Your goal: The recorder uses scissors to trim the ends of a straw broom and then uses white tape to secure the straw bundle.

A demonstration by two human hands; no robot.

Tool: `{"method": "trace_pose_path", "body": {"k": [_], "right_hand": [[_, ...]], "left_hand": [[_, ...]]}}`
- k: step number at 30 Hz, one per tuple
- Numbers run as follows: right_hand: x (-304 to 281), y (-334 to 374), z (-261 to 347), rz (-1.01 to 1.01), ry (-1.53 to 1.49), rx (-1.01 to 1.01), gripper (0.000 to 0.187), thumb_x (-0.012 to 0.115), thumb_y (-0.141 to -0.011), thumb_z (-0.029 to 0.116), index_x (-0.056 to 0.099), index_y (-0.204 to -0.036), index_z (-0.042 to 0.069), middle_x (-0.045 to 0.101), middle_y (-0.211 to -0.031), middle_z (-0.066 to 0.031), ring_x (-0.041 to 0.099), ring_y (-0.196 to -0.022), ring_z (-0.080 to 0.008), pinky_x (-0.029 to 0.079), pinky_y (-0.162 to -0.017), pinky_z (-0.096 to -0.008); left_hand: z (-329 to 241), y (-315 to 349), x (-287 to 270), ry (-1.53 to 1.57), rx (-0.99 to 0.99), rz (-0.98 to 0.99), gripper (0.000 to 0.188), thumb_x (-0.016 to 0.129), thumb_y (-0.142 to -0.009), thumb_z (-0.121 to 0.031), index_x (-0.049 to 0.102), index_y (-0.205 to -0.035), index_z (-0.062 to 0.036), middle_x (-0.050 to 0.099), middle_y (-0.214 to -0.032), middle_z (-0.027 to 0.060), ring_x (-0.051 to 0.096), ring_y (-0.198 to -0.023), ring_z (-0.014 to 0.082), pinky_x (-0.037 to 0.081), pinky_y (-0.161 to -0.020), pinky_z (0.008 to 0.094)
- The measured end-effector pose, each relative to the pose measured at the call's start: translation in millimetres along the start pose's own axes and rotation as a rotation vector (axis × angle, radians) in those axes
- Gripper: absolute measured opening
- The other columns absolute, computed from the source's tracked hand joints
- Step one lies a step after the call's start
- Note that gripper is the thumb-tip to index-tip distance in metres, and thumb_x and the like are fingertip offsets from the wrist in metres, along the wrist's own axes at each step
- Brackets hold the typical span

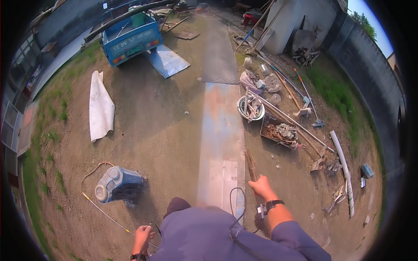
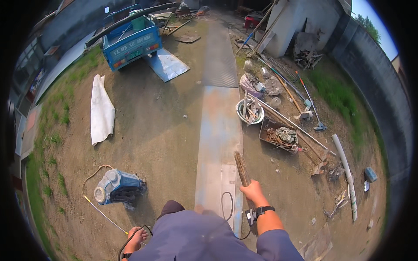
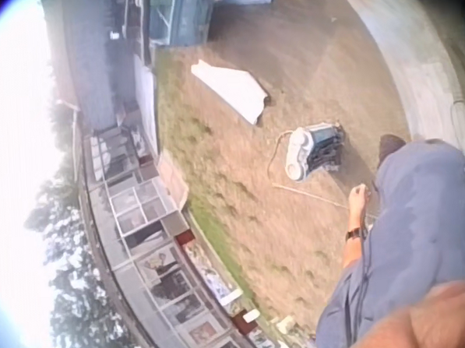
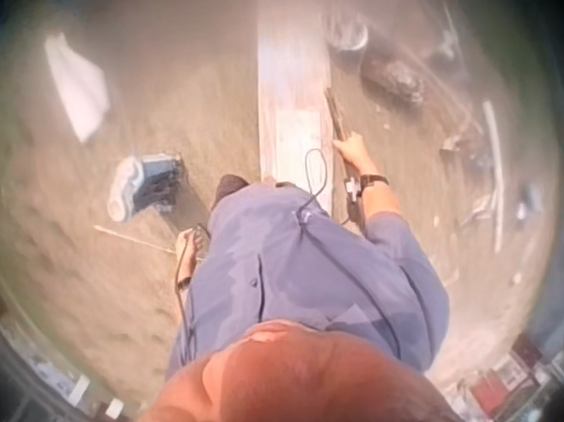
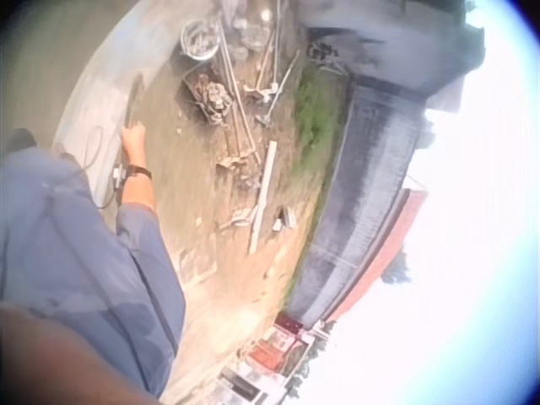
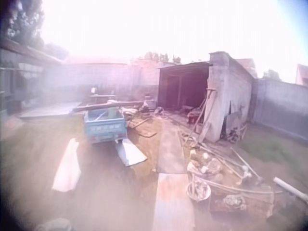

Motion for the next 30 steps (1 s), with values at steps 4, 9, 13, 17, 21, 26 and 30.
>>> {"method": "trace_pose_path", "body": {"k": [4,9,13,17,21,26,30], "right_hand": [[4,-108,73,-0.051,0.010,-0.102,0.033,0.075,-0.073,0.026,0.065,-0.085,-0.003,0.070,-0.074,-0.0154,0.068,-0.059,-0.0244,0.055,-0.060,-0.0396],[15,-221,126,-0.027,-0.006,0.120,0.041,0.075,-0.070,0.029,0.069,-0.095,-0.004,0.071,-0.081,-0.0220,0.072,-0.075,-0.0329,0.056,-0.072,-0.0426],[-3,-294,141,-0.177,0.017,0.130,0.029,0.074,-0.072,0.023,0.067,-0.083,-0.003,0.066,-0.066,-0.0129,0.066,-0.056,-0.0202,0.054,-0.056,-0.0381],[-30,-353,180,-0.197,-0.132,0.257,0.033,0.075,-0.071,0.025,0.069,-0.086,-0.003,0.069,-0.072,-0.0185,0.070,-0.067,-0.0284,0.056,-0.065,-0.0406],[-41,-441,207,-0.212,-0.054,0.361,0.040,0.075,-0.070,0.029,0.073,-0.091,-0.005,0.072,-0.082,-0.0253,0.073,-0.081,-0.0379,0.057,-0.076,-0.0430],[-65,-586,287,-0.166,-0.143,0.373,0.037,0.078,-0.070,0.025,0.072,-0.090,-0.004,0.072,-0.076,-0.0188,0.072,-0.071,-0.0291,0.056,-0.067,-0.0400],[-105,-714,358,-0.179,-0.099,0.350,0.029,0.076,-0.071,0.023,0.071,-0.083,-0.003,0.070,-0.070,-0.0149,0.069,-0.062,-0.0232,0.055,-0.061,-0.0384]], "left_hand": [[-85,-82,37,0.001,-0.036,0.072,0.020,0.058,-0.099,-0.014,0.058,-0.107,0.0050,0.065,-0.085,0.0111,0.065,-0.068,0.0175,0.050,-0.052,0.0278],[-205,-236,85,-0.064,0.023,0.150,0.017,0.058,-0.100,-0.013,0.058,-0.104,0.0037,0.063,-0.083,0.0088,0.063,-0.067,0.0163,0.049,-0.056,0.0291],[-345,-318,153,0.077,-0.044,0.507,0.021,0.061,-0.098,-0.015,0.059,-0.106,0.0044,0.068,-0.090,0.0120,0.066,-0.071,0.0183,0.052,-0.058,0.0315],[-554,-340,214,-0.327,0.122,0.236,0.022,0.062,-0.097,-0.016,0.061,-0.107,0.0026,0.070,-0.092,0.0114,0.070,-0.079,0.0195,0.055,-0.063,0.0321],[-700,-415,286,-0.366,0.293,0.240,0.021,0.062,-0.097,-0.016,0.061,-0.108,0.0019,0.070,-0.092,0.0097,0.069,-0.076,0.0178,0.054,-0.063,0.0306],[-802,-480,359,-0.337,0.237,0.195,0.021,0.060,-0.097,-0.015,0.061,-0.108,0.0028,0.069,-0.091,0.0111,0.070,-0.077,0.0204,0.056,-0.064,0.0323],[-873,-482,408,-0.347,0.179,0.249,0.022,0.061,-0.097,-0.015,0.060,-0.107,0.0051,0.070,-0.090,0.0126,0.071,-0.074,0.0205,0.057,-0.062,0.0306]]}}
Point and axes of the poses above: each hand's wrist, its own y-axis away from the middle knuckle, its own x-axis out of the palm, z = x × y, the point moved 8 cm from there along -y, towards the middle knuckle
